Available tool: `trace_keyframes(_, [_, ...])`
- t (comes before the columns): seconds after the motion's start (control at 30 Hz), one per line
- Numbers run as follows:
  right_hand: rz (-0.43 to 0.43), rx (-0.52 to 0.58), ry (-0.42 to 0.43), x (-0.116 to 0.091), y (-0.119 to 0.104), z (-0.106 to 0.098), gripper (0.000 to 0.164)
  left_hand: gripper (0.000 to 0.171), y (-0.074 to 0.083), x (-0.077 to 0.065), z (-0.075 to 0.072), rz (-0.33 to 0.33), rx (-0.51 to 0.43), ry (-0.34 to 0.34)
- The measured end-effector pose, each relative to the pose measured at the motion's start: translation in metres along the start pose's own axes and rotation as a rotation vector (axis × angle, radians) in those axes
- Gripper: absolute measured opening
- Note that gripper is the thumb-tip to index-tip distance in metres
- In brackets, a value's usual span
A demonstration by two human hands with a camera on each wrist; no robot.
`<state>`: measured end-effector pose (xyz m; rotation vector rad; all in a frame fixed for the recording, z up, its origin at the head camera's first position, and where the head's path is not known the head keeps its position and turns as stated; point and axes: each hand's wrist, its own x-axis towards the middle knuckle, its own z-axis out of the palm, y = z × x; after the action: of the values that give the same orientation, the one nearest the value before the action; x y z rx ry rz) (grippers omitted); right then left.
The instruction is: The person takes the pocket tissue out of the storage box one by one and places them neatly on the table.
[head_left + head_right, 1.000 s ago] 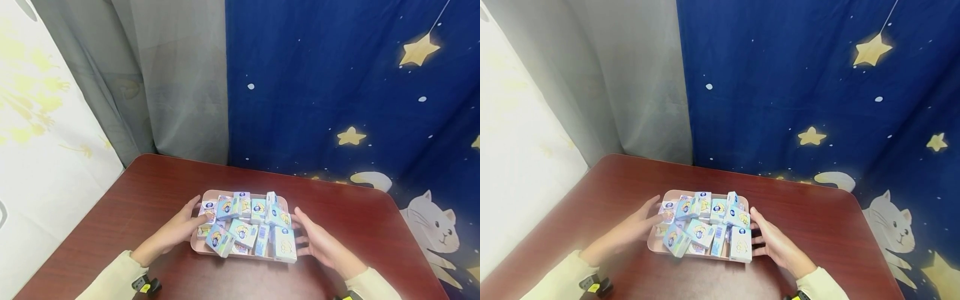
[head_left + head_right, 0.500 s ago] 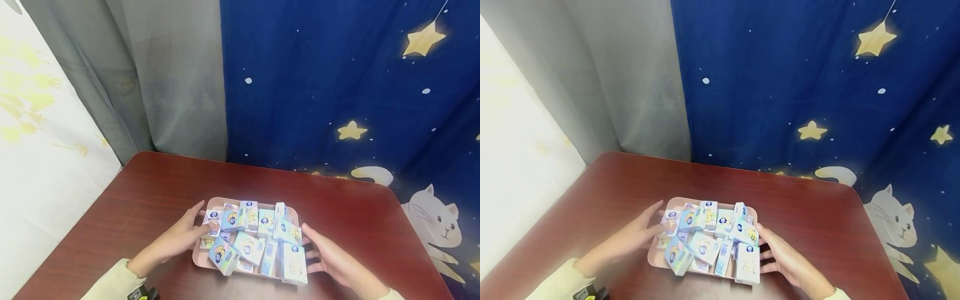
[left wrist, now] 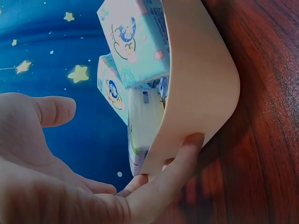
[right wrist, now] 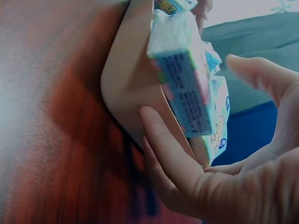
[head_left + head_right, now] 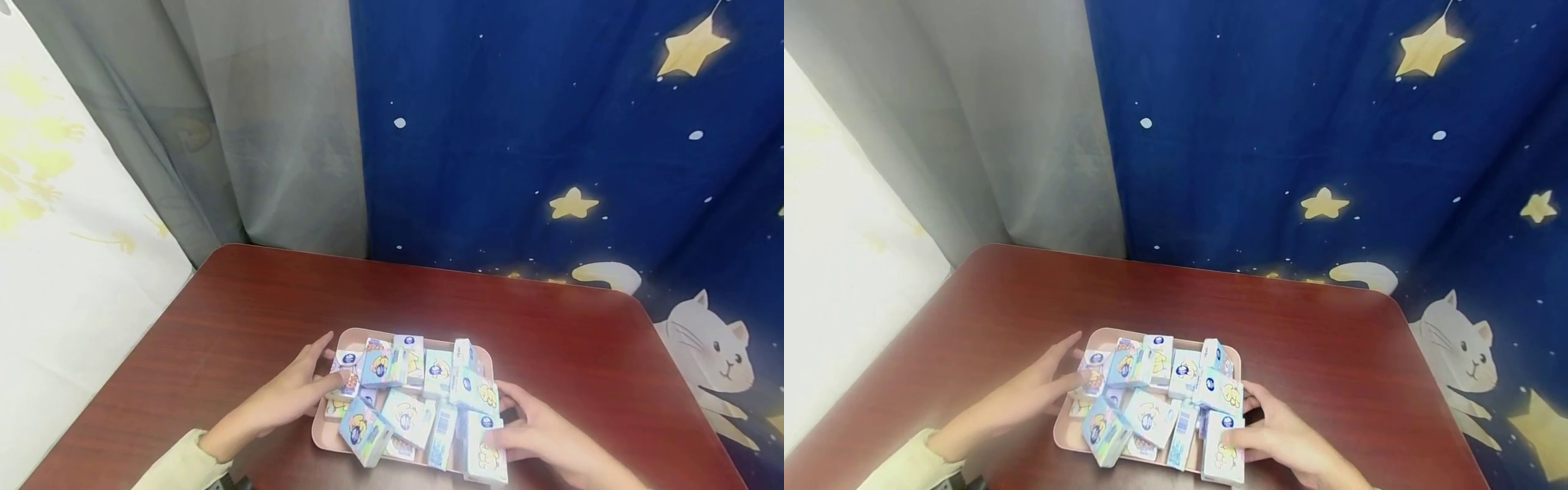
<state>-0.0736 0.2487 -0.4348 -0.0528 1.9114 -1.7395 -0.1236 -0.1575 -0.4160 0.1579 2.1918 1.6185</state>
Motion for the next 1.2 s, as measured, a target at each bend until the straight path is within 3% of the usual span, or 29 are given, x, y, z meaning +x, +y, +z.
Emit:
trace_keyframes(0.17, [-0.077,-0.090,0.010,-0.003,0.003,0.005,0.101,0.089,-0.002,0.007,-0.003,-0.012,0.032,-0.003])
trace_keyframes(0.33, [0.016,-0.310,0.111,-0.009,-0.007,0.005,0.100,0.086,-0.004,0.017,-0.005,-0.018,0.066,0.003])
trace_keyframes(0.47, [0.087,-0.414,0.179,-0.013,-0.011,0.006,0.104,0.083,-0.004,0.027,-0.007,-0.016,0.152,0.025])
trace_keyframes(0.67, [0.158,-0.255,0.231,-0.011,-0.003,0.017,0.101,0.076,0.000,0.046,-0.009,0.021,0.336,0.061])
trace_keyframes(0.73, [0.180,-0.255,0.252,-0.011,-0.001,0.022,0.103,0.076,0.001,0.052,-0.009,0.032,0.378,0.066])
trace_keyframes(0.93, [0.199,-0.410,0.322,-0.009,0.004,0.031,0.111,0.076,0.000,0.062,-0.009,0.038,0.398,0.049])
trace_keyframes(1.2, [0.188,-0.358,0.299,-0.016,0.009,0.021,0.103,0.078,0.000,0.064,-0.011,0.038,0.394,0.045])
